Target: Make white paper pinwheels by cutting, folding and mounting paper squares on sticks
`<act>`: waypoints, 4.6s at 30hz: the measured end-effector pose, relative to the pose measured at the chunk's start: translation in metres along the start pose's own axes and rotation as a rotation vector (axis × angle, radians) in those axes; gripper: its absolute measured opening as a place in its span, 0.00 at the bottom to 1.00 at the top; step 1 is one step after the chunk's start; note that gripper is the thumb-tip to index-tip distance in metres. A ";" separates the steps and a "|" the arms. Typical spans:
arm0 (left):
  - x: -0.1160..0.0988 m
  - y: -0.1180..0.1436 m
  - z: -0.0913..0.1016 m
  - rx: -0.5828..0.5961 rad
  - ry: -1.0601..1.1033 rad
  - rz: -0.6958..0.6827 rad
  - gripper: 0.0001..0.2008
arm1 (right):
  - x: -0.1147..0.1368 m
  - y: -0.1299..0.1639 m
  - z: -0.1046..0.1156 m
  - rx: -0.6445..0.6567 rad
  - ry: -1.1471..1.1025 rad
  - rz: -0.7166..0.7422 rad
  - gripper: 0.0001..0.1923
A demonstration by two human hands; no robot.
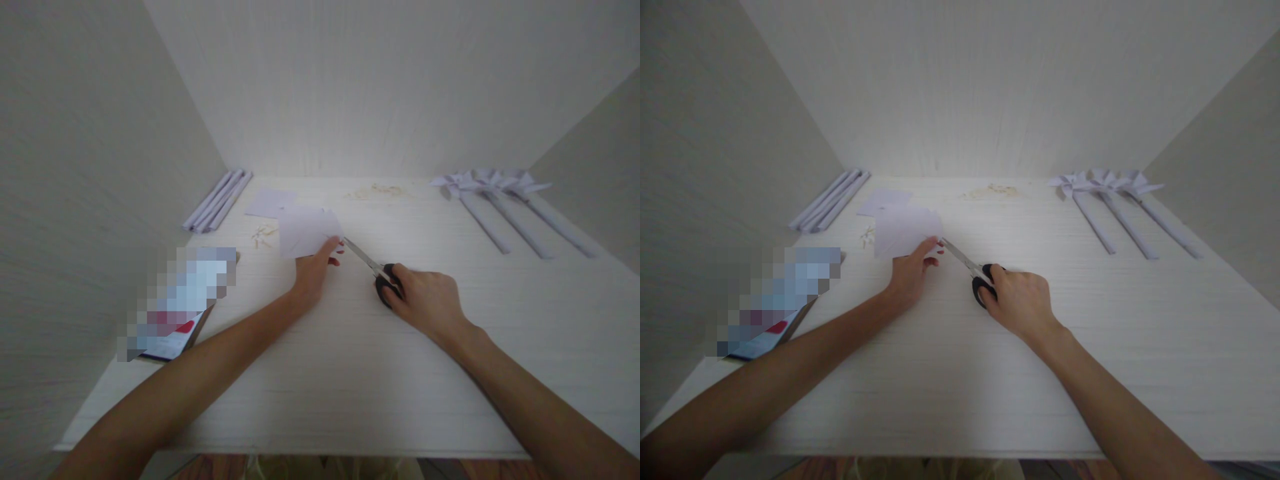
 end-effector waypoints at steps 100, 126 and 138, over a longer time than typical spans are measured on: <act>0.015 0.013 -0.029 0.330 -0.216 0.119 0.09 | -0.058 -0.004 -0.024 -0.583 -1.694 -0.447 0.09; 0.020 0.024 -0.029 0.324 -0.182 0.252 0.12 | -0.080 -0.033 -0.015 -0.139 -0.600 -0.198 0.07; 0.029 0.021 -0.026 0.322 0.035 0.352 0.16 | -0.052 -0.209 -0.009 -0.064 -0.422 -0.090 0.04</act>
Point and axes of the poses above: each hand's wrist, its own y-axis away from the middle knuckle, its own z-axis out of the back of the hand, x = y × z, the point moved 9 cm from there along -y, towards the middle knuckle, and after that the axes turned 2 degrees about z, right-handed, at the moved point
